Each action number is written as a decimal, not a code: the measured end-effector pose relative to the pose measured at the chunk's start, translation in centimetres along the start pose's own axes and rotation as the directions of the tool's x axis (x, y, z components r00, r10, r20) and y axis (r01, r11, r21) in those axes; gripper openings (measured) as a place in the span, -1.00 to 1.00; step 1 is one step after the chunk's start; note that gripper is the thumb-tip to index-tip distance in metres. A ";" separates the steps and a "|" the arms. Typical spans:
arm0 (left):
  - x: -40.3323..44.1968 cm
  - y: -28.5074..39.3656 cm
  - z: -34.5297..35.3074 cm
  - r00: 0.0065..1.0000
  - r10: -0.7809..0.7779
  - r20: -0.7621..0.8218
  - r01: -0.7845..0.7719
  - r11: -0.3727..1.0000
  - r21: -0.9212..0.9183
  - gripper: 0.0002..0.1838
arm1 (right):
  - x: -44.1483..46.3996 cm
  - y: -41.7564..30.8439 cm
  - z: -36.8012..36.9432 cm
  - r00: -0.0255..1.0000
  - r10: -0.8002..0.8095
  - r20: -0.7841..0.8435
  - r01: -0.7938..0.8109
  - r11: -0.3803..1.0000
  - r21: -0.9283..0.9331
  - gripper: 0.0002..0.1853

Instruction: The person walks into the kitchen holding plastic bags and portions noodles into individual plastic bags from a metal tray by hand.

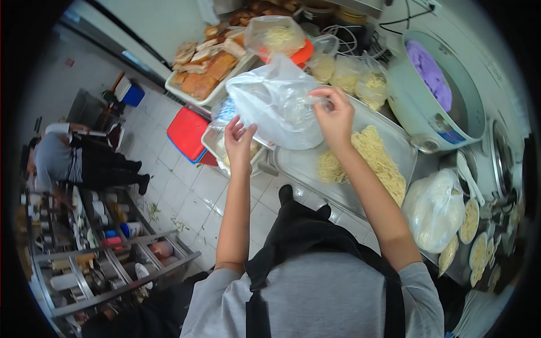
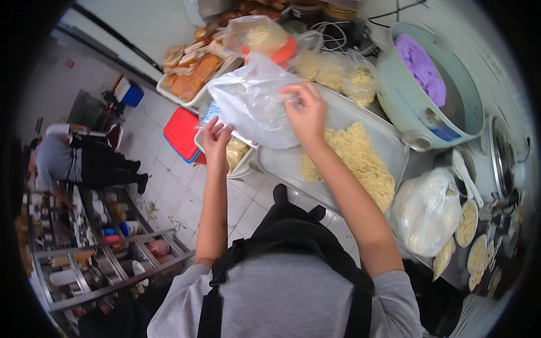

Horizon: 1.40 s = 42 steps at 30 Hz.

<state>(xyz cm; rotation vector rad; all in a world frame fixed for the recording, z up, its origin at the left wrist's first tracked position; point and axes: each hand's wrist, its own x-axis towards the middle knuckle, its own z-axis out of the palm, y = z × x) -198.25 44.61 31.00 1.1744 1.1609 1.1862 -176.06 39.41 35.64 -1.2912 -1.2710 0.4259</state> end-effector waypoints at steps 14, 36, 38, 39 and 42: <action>0.3 -8.9 -3.4 0.886 0.317 0.340 -0.422 0.855 0.303 0.18 | 1.0 9.5 4.9 0.949 0.137 0.286 -0.042 0.948 -0.316 -0.76; 8.4 0.3 -47.4 0.843 -0.320 -0.432 -0.144 0.640 -0.755 -0.51 | 5.1 -7.9 49.0 0.622 -0.134 0.772 -0.116 0.959 0.260 -0.16; 9.5 -1.9 -53.5 0.902 -0.335 -0.273 -0.073 0.505 -0.860 -0.56 | 3.4 -7.1 56.7 0.382 -0.003 0.924 -0.289 0.950 0.122 0.20; 9.9 -2.1 -54.5 0.897 -0.385 -0.216 -0.004 0.483 -0.876 -0.58 | 1.2 -5.3 61.0 0.372 -0.057 0.926 -0.517 0.816 0.258 0.15; 12.3 -0.2 -58.4 0.849 -0.525 -0.061 0.263 0.520 -0.812 -0.59 | -1.0 -5.2 70.0 0.123 0.061 0.991 -0.847 0.526 0.073 -0.01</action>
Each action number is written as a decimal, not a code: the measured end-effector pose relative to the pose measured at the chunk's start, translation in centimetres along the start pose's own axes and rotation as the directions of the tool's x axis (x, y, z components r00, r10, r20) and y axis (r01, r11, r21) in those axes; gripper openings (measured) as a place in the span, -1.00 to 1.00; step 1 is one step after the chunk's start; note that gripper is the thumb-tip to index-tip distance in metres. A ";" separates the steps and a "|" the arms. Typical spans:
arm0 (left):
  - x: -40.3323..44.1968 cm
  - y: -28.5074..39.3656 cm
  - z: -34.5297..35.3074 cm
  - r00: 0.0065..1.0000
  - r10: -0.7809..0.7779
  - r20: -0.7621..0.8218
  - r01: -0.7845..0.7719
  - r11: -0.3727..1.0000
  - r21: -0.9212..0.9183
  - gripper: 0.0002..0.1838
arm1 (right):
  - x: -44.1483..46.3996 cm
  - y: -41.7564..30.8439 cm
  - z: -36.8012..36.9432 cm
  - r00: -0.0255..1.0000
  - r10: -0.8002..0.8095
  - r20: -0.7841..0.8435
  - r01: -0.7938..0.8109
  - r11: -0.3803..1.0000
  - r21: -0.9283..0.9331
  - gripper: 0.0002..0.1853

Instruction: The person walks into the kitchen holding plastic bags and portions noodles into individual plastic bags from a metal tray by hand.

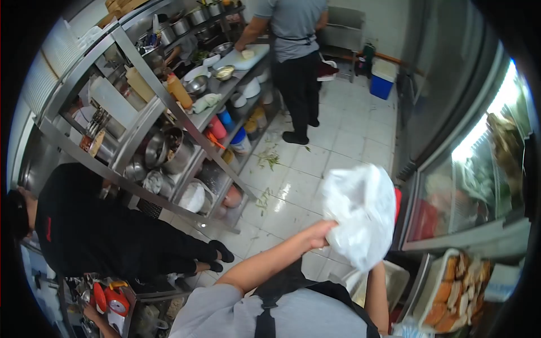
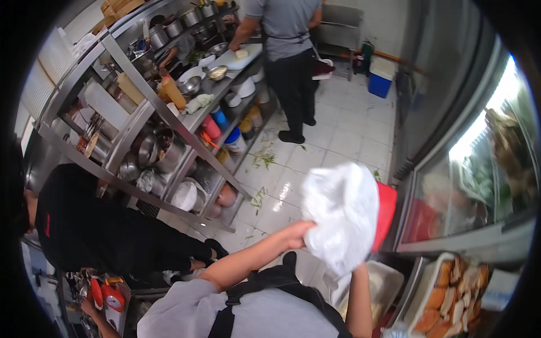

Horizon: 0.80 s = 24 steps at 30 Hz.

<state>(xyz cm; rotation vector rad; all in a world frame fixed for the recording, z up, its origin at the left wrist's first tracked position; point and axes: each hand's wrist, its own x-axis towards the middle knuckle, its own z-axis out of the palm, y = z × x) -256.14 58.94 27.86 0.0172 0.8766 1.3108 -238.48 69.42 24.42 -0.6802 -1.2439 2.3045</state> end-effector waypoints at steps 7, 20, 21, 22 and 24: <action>14.2 8.2 -5.4 0.983 -0.074 0.166 -0.001 0.912 0.411 -0.58 | 14.3 -2.1 1.4 0.995 -0.085 -0.056 0.082 0.994 -0.067 -0.36; 32.3 40.6 -1.2 0.508 0.769 0.388 -0.617 0.011 0.787 -0.80 | 51.1 -15.5 -1.4 0.965 -0.260 -0.018 0.211 0.818 -0.535 -0.68; 33.0 42.7 -0.7 0.493 0.792 0.360 -0.610 0.019 0.793 -0.80 | 54.9 -15.2 -2.2 0.966 -0.259 -0.006 0.215 0.813 -0.540 -0.67; 34.2 44.6 -1.2 0.515 0.767 0.384 -0.560 -0.039 0.828 -0.80 | 58.2 -15.5 -2.8 0.966 -0.260 0.012 0.224 0.807 -0.547 -0.66; 37.1 49.1 -2.5 0.548 0.714 0.436 -0.458 -0.180 0.870 -0.77 | 64.3 -17.3 -2.1 0.998 0.069 -0.011 -0.068 0.935 -0.347 -0.71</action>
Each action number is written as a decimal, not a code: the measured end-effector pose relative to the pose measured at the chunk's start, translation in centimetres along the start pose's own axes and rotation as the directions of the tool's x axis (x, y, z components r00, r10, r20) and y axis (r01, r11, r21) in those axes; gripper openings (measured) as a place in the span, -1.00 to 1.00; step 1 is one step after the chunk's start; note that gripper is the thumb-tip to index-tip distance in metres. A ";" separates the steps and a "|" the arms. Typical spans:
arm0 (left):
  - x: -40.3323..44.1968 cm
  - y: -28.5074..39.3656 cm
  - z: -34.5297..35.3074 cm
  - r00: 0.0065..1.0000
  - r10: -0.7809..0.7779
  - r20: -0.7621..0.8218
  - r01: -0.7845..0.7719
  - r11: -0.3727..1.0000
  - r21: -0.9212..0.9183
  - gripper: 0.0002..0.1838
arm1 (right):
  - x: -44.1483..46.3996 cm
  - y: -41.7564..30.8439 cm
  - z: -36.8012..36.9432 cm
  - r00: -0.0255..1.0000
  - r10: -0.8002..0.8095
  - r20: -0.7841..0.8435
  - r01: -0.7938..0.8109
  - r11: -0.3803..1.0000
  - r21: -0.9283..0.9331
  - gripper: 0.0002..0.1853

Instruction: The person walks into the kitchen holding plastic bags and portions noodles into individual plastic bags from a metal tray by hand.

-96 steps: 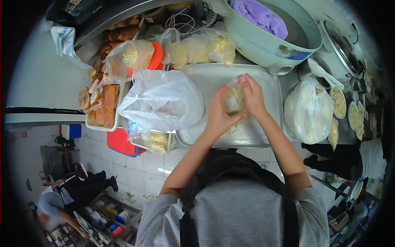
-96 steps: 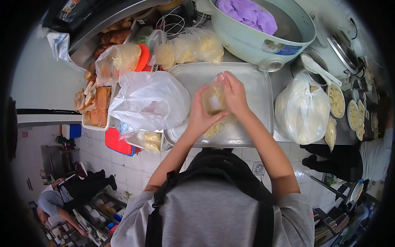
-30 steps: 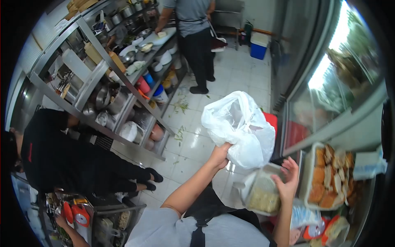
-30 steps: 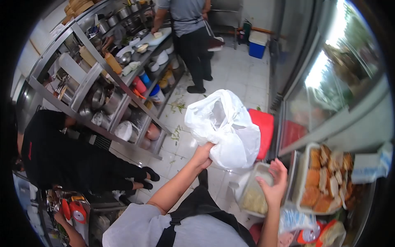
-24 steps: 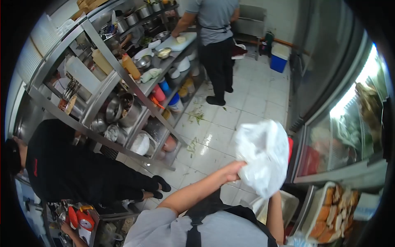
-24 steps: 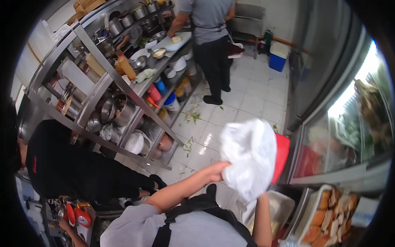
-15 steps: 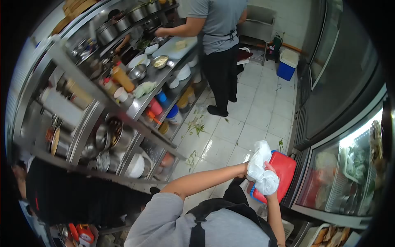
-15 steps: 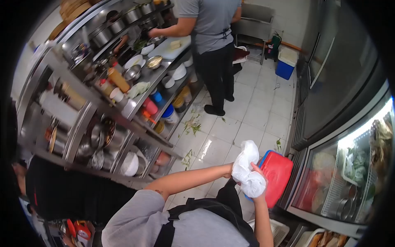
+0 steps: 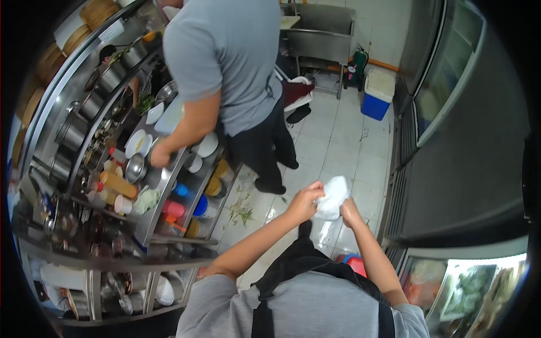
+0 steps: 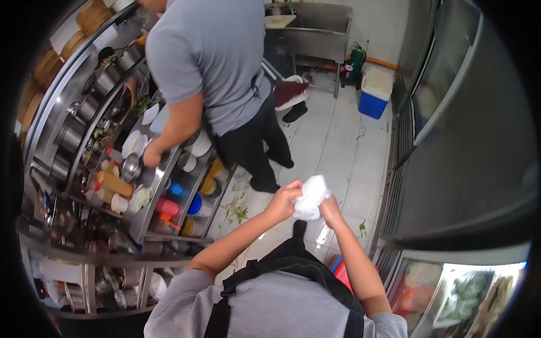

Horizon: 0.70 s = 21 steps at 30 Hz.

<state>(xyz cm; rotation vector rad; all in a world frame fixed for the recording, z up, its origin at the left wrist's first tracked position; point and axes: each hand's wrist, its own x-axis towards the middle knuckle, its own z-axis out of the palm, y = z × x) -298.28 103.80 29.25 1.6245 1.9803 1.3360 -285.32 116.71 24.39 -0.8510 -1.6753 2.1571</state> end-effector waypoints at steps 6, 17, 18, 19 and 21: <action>13.7 -6.4 -1.5 0.965 0.159 0.207 -0.175 0.983 0.058 -0.86 | 19.8 0.2 -3.1 0.987 -0.098 0.128 0.092 0.994 0.052 -0.83; 41.1 -18.5 -4.8 0.996 0.051 -0.071 -0.034 0.973 0.226 -0.86 | 41.6 -17.7 -8.7 0.834 0.195 0.516 -0.391 0.869 0.303 -0.36; 41.9 -19.7 -5.6 0.996 -0.014 -0.093 0.035 0.975 0.221 -0.88 | 44.7 -17.0 -8.0 0.832 0.180 0.525 -0.328 0.922 0.203 -0.36; 42.6 -21.1 -6.6 0.989 -0.083 -0.119 0.107 0.971 0.213 -0.87 | 47.2 -16.1 -7.2 0.807 0.185 0.560 -0.376 0.893 0.246 -0.37; 43.7 -23.7 -8.4 0.951 -0.201 -0.234 0.249 0.948 0.199 -0.80 | 51.4 -16.1 -4.4 0.748 0.186 0.637 -0.468 0.828 0.308 -0.36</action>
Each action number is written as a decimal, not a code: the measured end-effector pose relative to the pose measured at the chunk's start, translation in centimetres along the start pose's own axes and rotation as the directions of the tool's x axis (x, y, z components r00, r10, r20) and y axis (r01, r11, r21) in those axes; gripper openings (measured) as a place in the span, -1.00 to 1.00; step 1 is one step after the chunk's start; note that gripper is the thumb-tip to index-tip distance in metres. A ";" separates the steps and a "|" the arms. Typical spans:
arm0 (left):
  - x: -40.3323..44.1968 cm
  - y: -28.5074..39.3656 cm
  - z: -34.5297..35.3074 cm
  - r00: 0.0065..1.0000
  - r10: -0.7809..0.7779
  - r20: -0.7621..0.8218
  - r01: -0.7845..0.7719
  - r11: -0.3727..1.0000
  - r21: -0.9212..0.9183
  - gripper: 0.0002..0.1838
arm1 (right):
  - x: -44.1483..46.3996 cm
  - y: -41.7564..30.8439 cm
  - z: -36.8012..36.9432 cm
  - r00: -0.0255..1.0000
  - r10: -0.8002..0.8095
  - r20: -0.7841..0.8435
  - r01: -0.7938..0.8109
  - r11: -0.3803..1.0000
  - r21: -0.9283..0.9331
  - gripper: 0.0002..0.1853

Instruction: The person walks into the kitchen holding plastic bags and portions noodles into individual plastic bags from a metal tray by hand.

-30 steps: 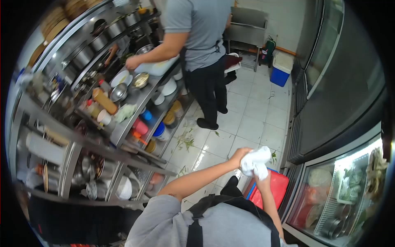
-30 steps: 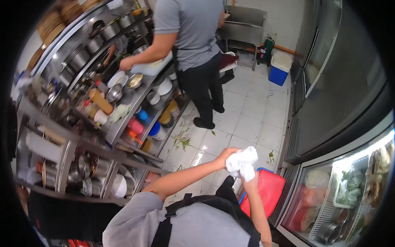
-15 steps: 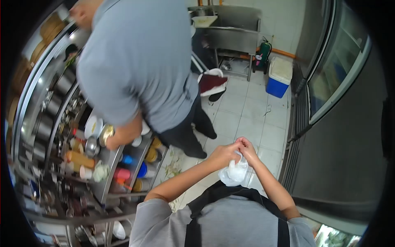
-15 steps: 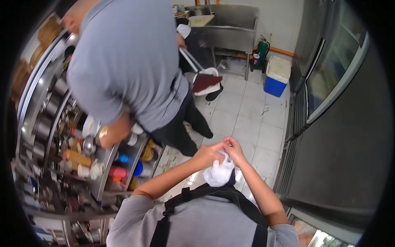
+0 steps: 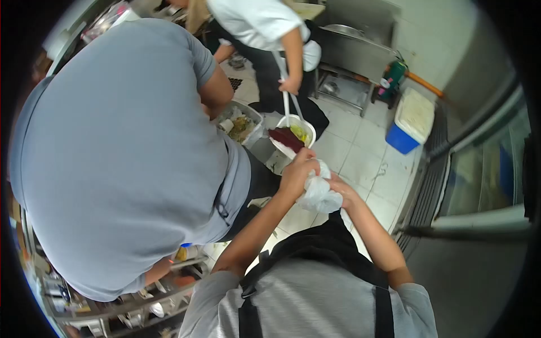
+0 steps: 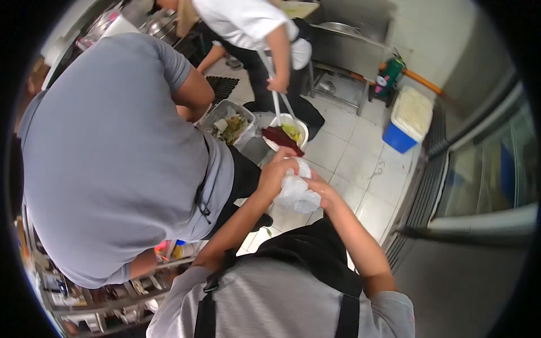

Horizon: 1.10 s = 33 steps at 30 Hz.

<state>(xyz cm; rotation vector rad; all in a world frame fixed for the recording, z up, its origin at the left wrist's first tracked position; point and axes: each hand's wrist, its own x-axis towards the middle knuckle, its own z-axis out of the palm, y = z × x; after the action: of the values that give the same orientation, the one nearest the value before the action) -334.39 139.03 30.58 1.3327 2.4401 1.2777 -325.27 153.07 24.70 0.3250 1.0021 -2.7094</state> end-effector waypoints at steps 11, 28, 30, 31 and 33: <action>4.2 -7.1 0.2 0.670 -0.726 0.156 0.339 0.112 -0.934 -0.44 | 20.0 -7.3 -3.2 0.926 -0.333 0.176 0.374 0.757 -0.536 -0.54; 8.0 1.6 -0.7 0.378 -0.593 -0.710 0.536 0.766 -0.354 -0.35 | 37.1 -19.8 16.9 0.201 -0.749 0.631 0.882 -0.142 -0.450 -0.35; 4.4 1.4 2.1 0.257 -0.624 -0.738 0.605 0.699 -0.381 -0.32 | 44.9 -16.7 18.8 0.481 -0.530 0.698 0.803 -0.054 -0.594 -0.08; 3.1 2.0 3.3 0.155 -0.630 -0.761 0.656 0.642 -0.397 -0.29 | 47.5 -14.4 17.9 0.645 -0.401 0.650 0.690 -0.059 -0.721 -0.02; -0.3 2.8 6.4 -0.035 -0.620 -0.784 0.719 0.530 -0.450 -0.21 | 51.2 -7.1 13.9 0.790 -0.189 0.582 0.582 -0.062 -0.811 0.05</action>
<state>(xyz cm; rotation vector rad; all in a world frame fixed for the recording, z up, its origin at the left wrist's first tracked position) -329.58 143.61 28.31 -1.1115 2.9422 1.7013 -377.65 141.91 24.73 -0.7823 2.8287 -1.4420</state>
